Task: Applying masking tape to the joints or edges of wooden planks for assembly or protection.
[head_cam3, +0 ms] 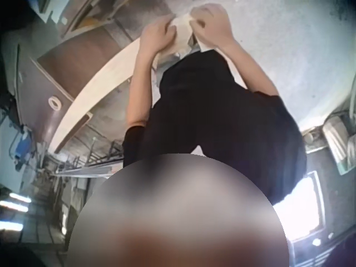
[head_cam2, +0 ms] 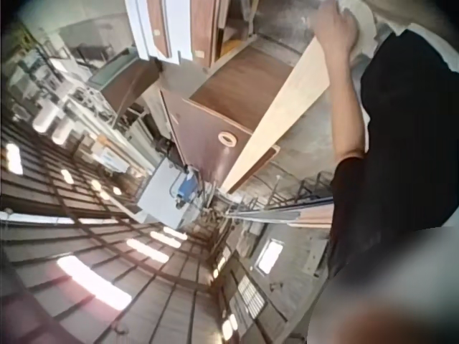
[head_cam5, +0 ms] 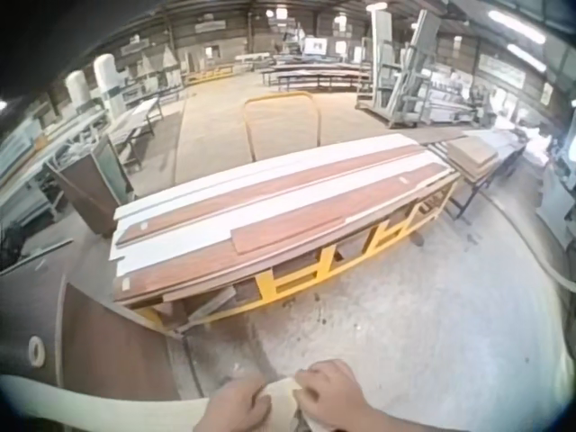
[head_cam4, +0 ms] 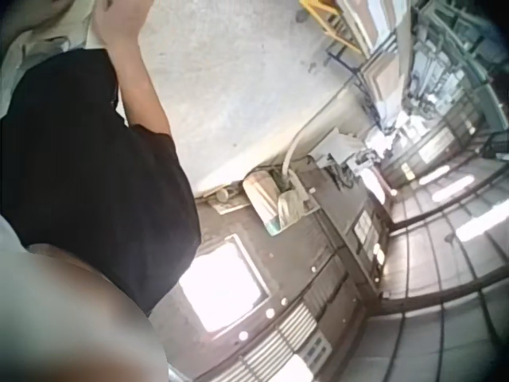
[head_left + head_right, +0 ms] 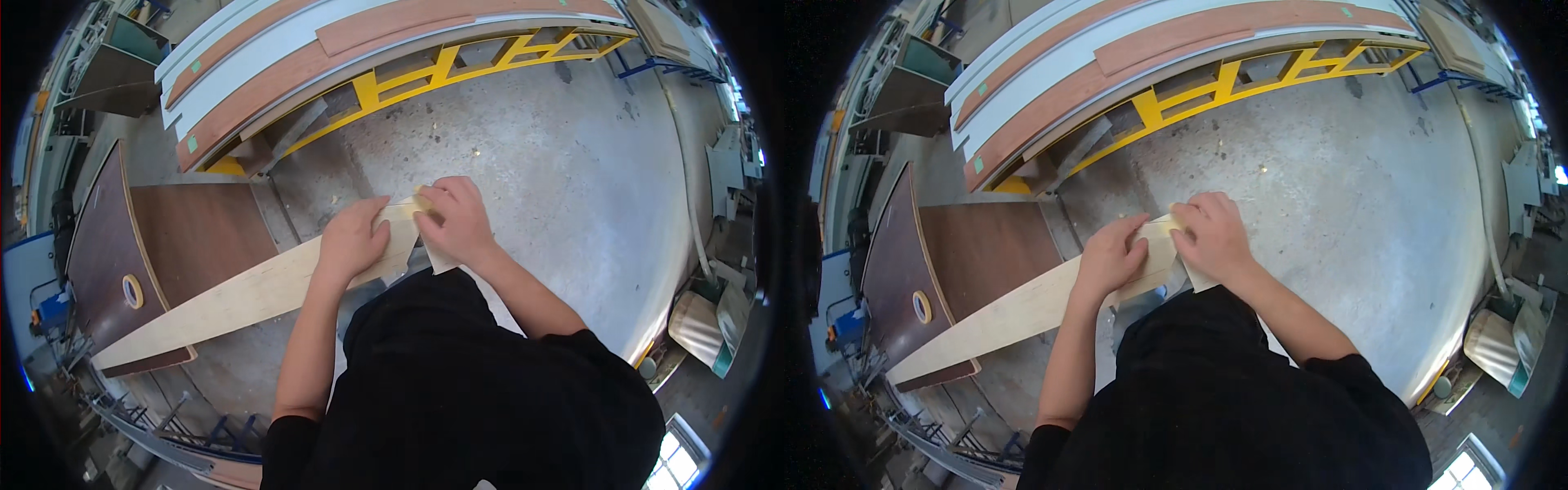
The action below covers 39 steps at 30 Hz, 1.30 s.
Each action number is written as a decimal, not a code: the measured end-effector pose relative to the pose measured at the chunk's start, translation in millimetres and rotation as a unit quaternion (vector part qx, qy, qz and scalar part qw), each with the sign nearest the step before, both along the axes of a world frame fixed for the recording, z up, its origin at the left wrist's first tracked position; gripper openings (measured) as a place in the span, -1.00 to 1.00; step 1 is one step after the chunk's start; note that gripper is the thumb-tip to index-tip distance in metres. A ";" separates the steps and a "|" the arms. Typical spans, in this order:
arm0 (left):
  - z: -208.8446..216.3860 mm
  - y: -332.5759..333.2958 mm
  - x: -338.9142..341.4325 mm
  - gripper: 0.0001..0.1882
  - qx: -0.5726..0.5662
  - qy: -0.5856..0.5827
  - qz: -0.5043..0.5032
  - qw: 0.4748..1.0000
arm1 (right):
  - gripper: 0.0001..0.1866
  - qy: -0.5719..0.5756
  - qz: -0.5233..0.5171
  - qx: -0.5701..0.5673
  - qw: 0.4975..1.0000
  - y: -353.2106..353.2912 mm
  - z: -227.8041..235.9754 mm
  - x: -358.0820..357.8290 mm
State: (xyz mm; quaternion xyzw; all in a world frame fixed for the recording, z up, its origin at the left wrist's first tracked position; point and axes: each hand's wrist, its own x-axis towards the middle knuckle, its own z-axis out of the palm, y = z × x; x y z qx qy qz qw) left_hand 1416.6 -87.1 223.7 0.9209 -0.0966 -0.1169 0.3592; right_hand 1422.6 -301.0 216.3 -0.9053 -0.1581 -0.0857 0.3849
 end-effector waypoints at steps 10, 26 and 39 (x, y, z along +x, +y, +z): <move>7.0 -7.7 12.5 -0.57 0.022 0.106 0.008 0.994 | -0.63 0.022 0.096 -0.060 0.993 25.5 -3.9 6.9; -2.8 0.8 5.6 -0.55 -0.012 0.071 -0.001 0.997 | -0.52 0.282 0.172 -0.102 0.938 26.2 23.2 51.3; -6.1 -0.6 -3.0 -0.56 -0.010 0.106 -0.005 0.994 | -0.47 0.326 0.189 -0.188 0.907 39.9 13.1 53.9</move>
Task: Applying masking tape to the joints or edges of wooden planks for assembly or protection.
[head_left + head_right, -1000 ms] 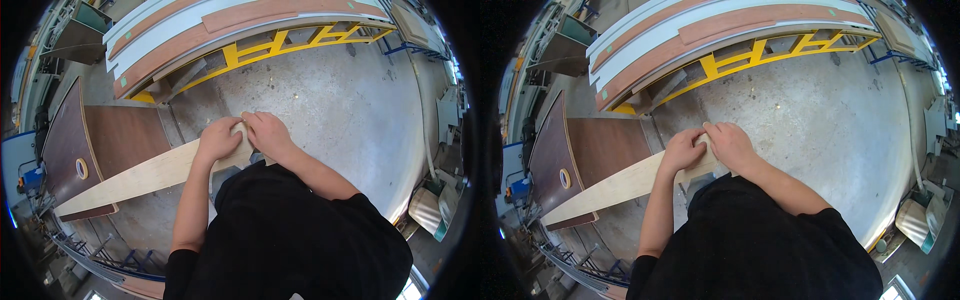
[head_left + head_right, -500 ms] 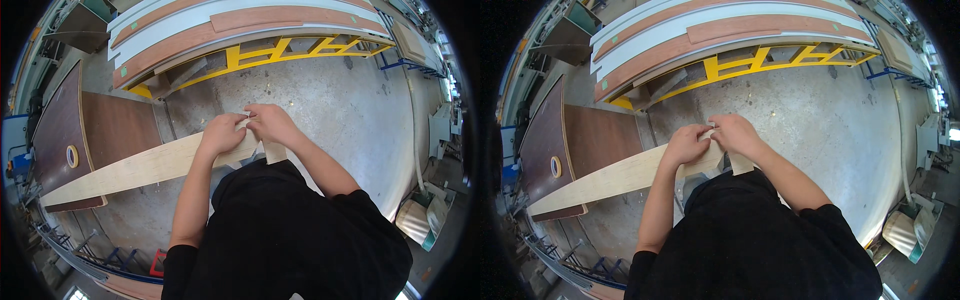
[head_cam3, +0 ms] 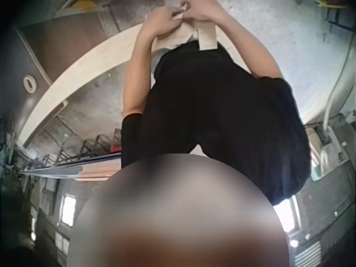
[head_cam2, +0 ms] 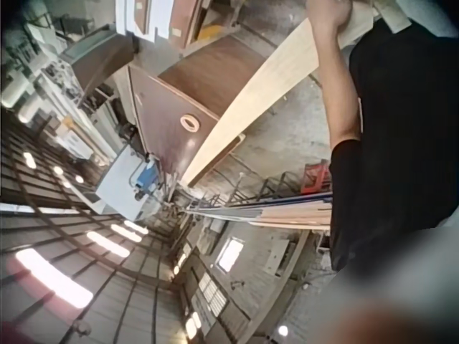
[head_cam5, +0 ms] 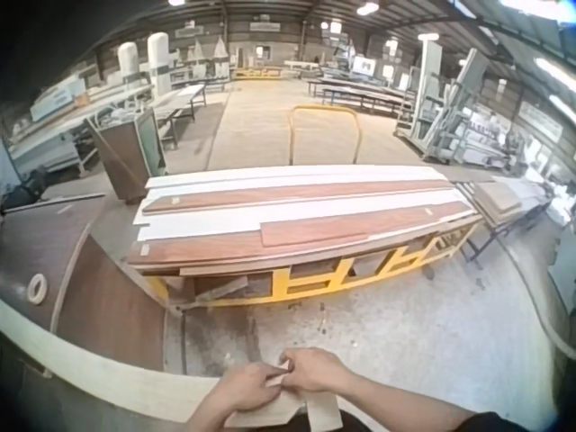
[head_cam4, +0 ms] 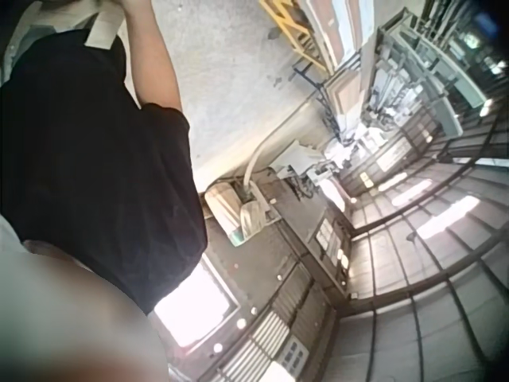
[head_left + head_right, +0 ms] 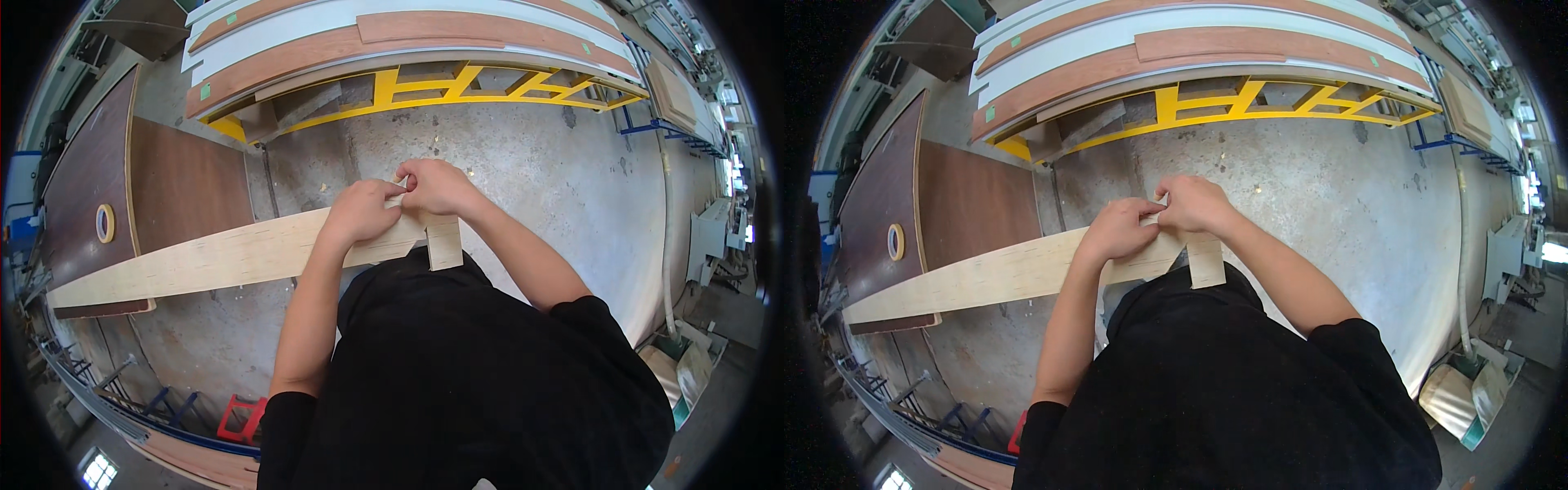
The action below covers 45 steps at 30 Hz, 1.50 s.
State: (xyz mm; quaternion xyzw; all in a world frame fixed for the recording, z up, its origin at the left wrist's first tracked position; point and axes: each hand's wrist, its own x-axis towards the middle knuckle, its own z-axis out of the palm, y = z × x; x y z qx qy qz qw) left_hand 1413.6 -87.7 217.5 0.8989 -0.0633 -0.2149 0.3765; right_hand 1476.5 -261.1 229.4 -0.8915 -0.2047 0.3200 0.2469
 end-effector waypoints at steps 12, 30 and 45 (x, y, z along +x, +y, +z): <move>12.6 0.0 -5.5 -0.56 0.013 0.022 0.016 1.000 | -0.61 0.043 0.021 0.065 0.997 -12.1 7.3 5.2; 2.0 2.5 -1.7 -0.59 0.002 0.011 -0.012 1.000 | -0.52 0.051 0.087 0.074 0.992 -15.3 -8.0 18.8; -4.8 4.6 -5.1 -0.59 -0.015 -0.017 0.000 1.000 | -0.51 -0.050 0.106 0.055 0.992 -16.8 8.2 6.8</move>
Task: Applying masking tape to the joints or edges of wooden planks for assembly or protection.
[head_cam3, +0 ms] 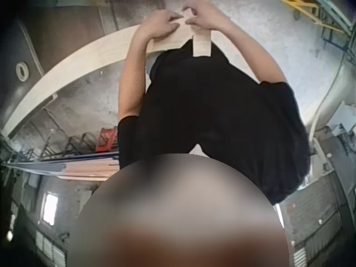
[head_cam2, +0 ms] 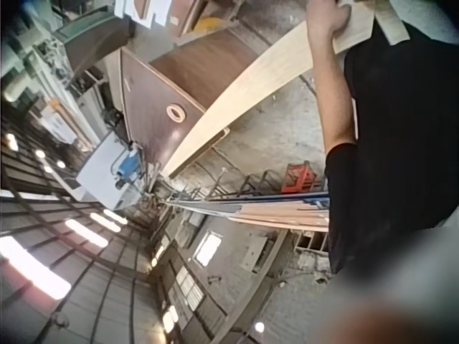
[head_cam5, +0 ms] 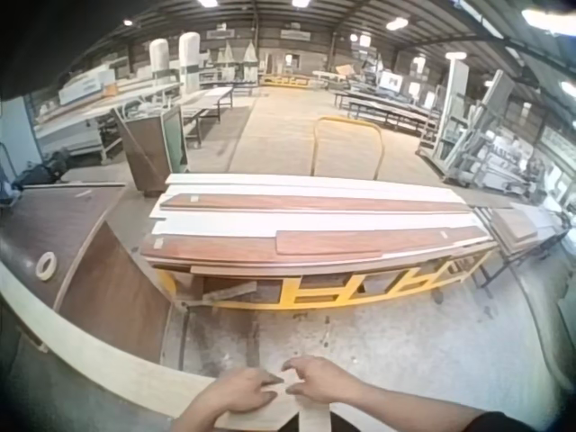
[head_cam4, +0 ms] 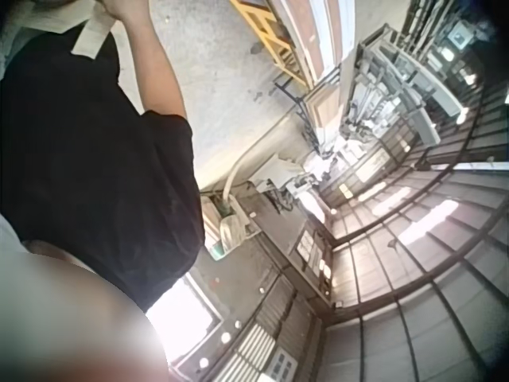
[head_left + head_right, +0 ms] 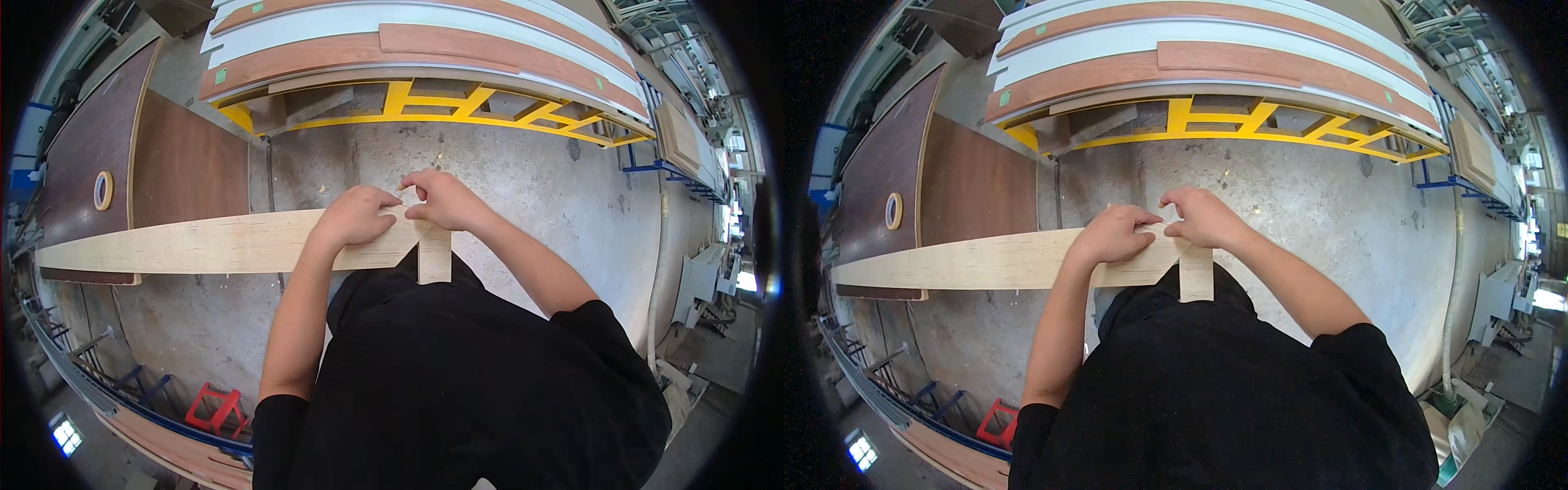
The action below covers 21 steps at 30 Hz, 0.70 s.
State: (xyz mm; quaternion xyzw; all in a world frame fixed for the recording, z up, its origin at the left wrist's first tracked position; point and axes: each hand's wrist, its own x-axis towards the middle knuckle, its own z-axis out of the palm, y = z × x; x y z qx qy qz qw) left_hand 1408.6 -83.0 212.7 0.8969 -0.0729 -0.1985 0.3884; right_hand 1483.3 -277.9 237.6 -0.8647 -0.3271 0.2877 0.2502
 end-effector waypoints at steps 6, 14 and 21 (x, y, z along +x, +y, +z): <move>12.6 -2.1 1.5 -0.61 0.017 0.022 0.003 1.000 | -0.59 0.087 -0.028 0.095 0.991 -20.1 -8.0 -3.8; 11.2 -4.1 -0.3 -0.60 0.006 0.005 -0.001 1.000 | -0.59 -0.073 0.222 0.223 0.946 -30.5 -20.7 5.6; 3.1 -0.1 -0.4 -0.57 -0.001 -0.013 -0.016 1.000 | -0.64 -0.204 0.387 0.265 0.859 -21.9 -15.2 26.8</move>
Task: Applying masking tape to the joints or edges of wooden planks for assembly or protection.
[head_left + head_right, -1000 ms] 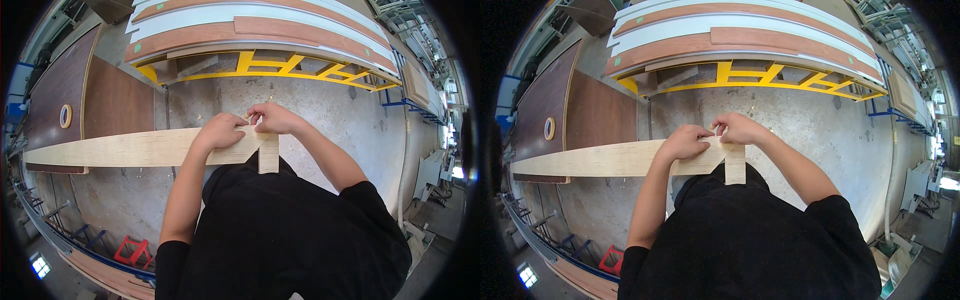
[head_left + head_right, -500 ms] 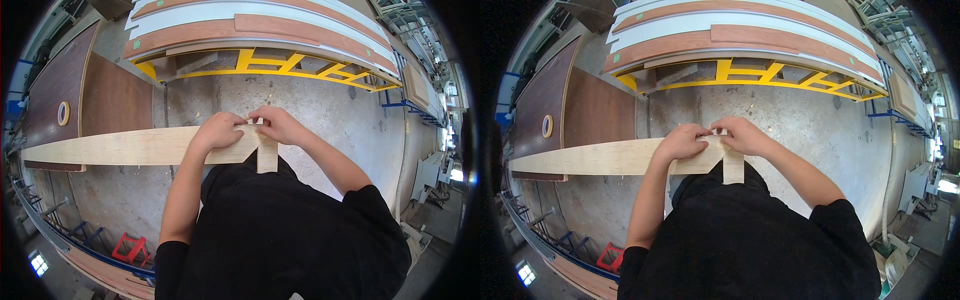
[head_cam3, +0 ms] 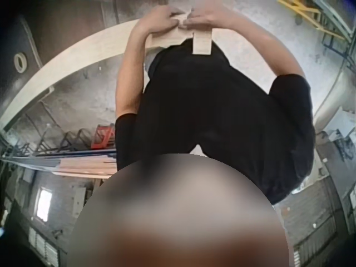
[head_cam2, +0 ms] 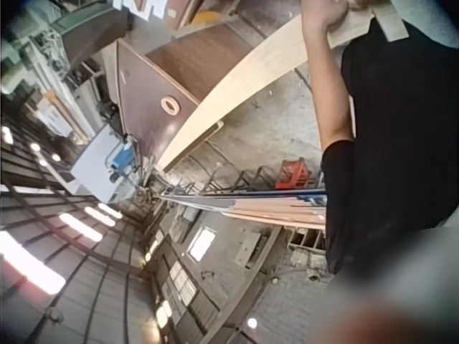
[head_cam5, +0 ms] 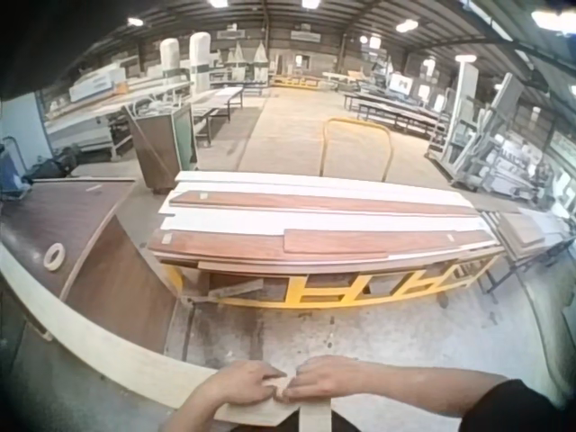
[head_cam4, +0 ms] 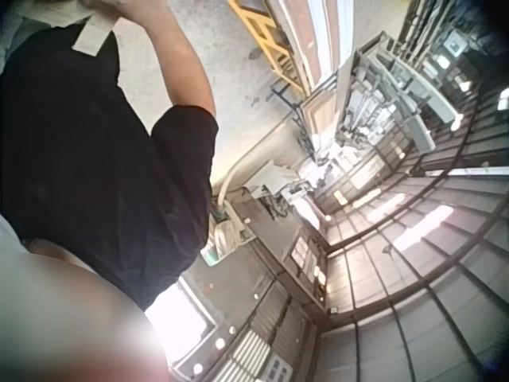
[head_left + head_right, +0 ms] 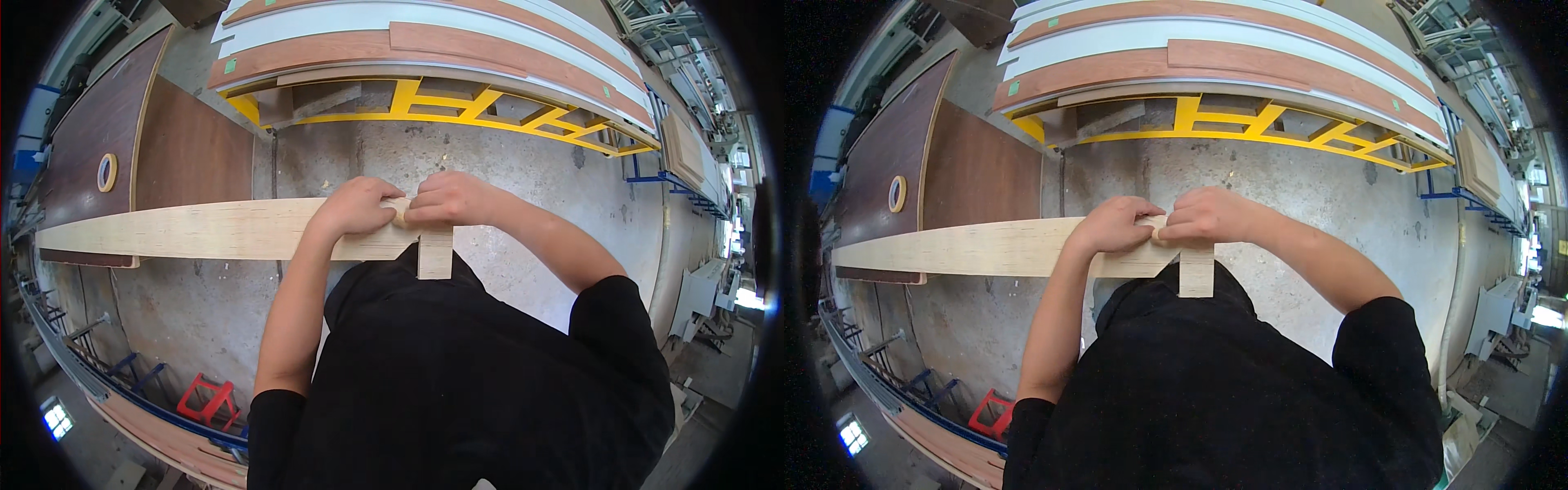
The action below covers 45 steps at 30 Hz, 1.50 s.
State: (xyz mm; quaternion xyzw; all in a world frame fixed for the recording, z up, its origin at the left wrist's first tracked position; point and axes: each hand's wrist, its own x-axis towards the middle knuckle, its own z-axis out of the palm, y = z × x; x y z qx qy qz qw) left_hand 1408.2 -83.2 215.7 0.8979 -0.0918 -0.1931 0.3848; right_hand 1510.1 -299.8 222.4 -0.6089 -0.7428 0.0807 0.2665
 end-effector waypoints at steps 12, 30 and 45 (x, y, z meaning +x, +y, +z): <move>4.1 2.1 3.1 -0.55 -0.019 0.029 0.002 0.999 | -0.53 -0.117 0.030 0.027 0.992 -14.1 1.1 1.0; 16.3 -48.9 45.5 -0.36 0.039 0.083 -0.074 0.993 | -0.34 0.595 -0.355 0.162 0.703 -106.9 -77.7 -63.5; -8.3 -57.6 60.1 -0.43 -0.039 0.131 -0.126 0.983 | -0.49 0.683 -0.352 0.067 0.637 -90.4 -80.4 -60.8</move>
